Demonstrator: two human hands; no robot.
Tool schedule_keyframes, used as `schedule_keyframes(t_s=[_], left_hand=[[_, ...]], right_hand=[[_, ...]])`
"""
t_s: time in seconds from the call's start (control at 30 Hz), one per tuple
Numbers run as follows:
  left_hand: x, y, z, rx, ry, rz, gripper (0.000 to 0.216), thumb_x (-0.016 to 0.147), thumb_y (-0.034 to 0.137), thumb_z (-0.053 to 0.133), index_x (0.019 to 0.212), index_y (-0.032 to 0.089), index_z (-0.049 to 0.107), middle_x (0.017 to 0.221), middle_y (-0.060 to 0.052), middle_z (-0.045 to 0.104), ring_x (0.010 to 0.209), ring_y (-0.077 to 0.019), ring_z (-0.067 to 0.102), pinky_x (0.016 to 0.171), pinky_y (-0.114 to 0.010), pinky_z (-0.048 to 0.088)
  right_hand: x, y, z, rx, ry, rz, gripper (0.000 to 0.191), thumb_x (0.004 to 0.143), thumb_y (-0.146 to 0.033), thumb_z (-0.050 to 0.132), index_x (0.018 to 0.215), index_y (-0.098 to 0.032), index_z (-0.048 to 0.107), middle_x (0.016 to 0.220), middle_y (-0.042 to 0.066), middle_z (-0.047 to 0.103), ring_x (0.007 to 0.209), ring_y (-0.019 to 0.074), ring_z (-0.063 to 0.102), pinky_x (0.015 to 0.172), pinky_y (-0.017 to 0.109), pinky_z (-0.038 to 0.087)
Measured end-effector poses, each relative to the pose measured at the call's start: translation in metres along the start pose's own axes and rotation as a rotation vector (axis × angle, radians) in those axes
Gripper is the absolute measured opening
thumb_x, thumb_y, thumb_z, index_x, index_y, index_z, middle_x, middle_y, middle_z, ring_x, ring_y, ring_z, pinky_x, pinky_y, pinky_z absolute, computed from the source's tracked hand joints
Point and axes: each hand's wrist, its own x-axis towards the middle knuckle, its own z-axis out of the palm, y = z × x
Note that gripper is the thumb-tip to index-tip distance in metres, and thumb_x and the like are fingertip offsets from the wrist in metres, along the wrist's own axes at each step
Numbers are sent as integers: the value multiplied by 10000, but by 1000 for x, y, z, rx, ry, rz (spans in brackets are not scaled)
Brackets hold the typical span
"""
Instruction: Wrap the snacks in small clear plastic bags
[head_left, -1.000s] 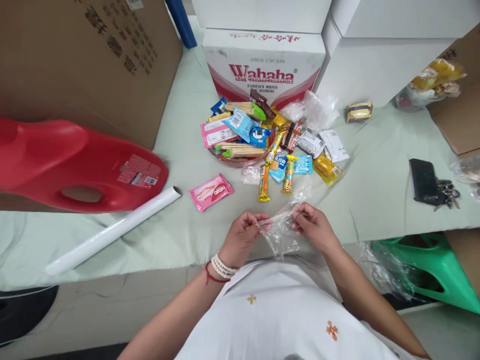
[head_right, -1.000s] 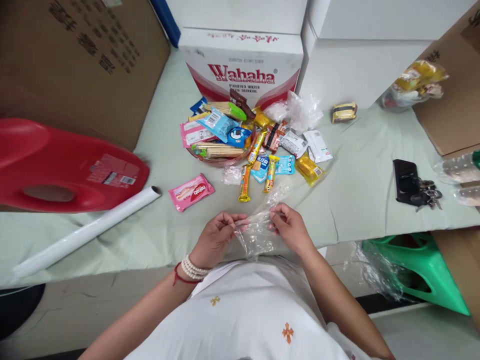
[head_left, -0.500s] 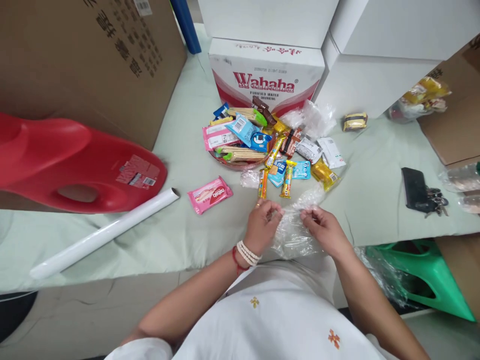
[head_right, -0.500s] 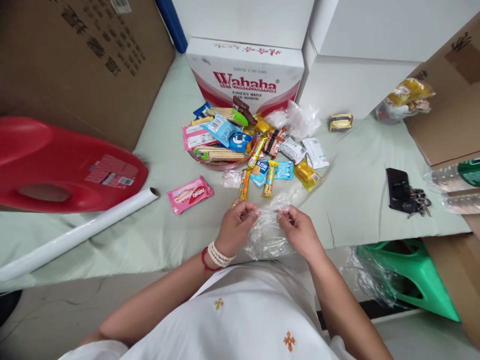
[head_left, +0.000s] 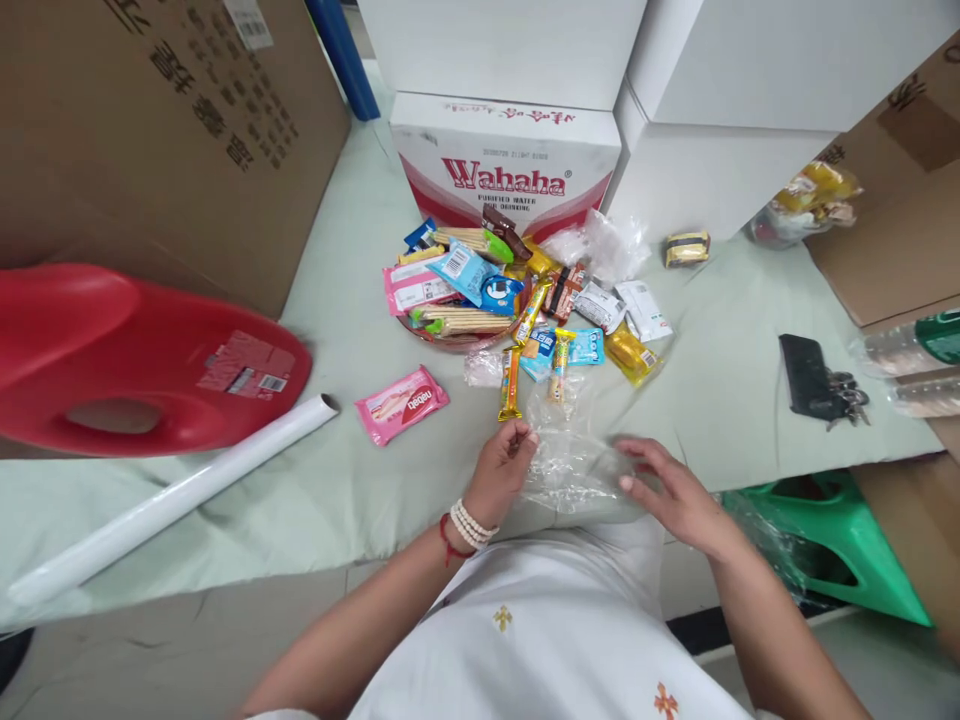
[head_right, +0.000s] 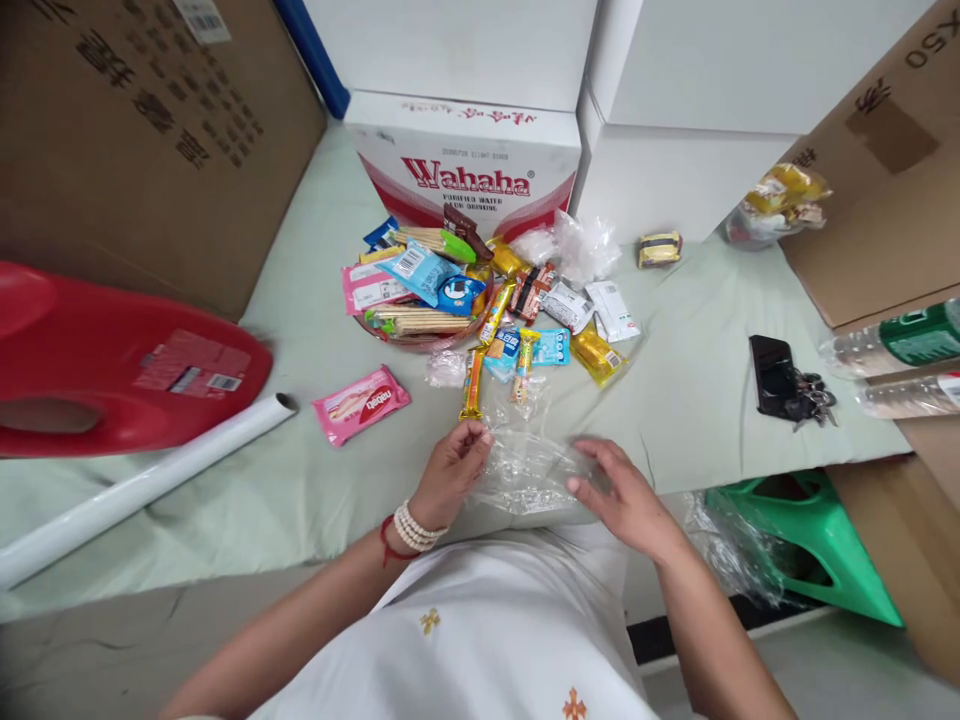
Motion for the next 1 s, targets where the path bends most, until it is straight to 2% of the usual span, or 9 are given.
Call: schedule_keyframes(t_s=[0.03,0.1,0.23,0.37,0.47,0.67,0.77,0.9,1.0], left_hand=[[-1,-1,2,26,-35,20,339,905,539,601,852,209,541,686,61,438,596,-101,373,575,-232,340],[-4,-3,4,78,-74,55,323,918,524,583,927,201,575,703,58,448,607,-107,392,586,-238,350],[-8,0,-4,344,53,182,364,881,411,649,1181,209,607,677,68,477,608,-130,457,638,-257,391],[-9,6,-21,540,101,316,182,898,371,628,941,219,719,712,5,609,670,-153,529,693,-277,415],[-7,10,-31,418,176,255,253,907,436,631,872,205,727,631,28,545,606,-131,476,633,-258,390],[-12,17,-47,-63,266,-4,440,852,654,659,883,218,604,543,97,359,454,-85,315,428,-206,262],[-22,13,-54,-127,316,-89,442,864,670,632,909,235,566,538,107,334,425,-87,313,385,-191,235],[-40,-4,-64,233,402,-47,333,917,550,587,930,218,608,586,61,463,489,-126,445,460,-235,392],[-51,-12,-68,755,510,263,236,886,343,641,1069,197,671,870,-79,673,811,-244,652,759,-409,554]], right_hand=[[5,-2,1,-32,11,-50,485,866,-528,713,1262,-258,641,1332,103,647,1227,273,594,1015,398,496],[19,-8,9,-33,0,-82,438,869,-512,703,1216,-249,660,1269,98,679,1186,266,619,1012,397,497],[45,-17,35,144,-51,62,320,955,-528,532,949,-228,645,775,19,684,714,193,646,694,317,532],[55,-21,48,245,44,160,307,963,-554,488,955,-252,545,520,-59,553,460,169,513,504,280,414],[55,-24,44,177,187,155,307,954,-564,490,911,-262,521,482,-72,490,439,174,483,491,286,371],[41,-14,21,129,380,162,359,953,-621,501,939,-263,522,536,-54,518,469,188,499,517,314,387],[30,-2,15,95,461,180,365,971,-625,485,972,-262,525,521,-51,529,473,194,499,528,318,386],[24,15,15,-2,512,217,403,961,-650,468,956,-253,540,517,-36,555,500,211,539,572,331,419],[25,22,19,-76,498,225,438,955,-672,459,951,-247,561,521,-26,572,517,223,566,608,344,437]])
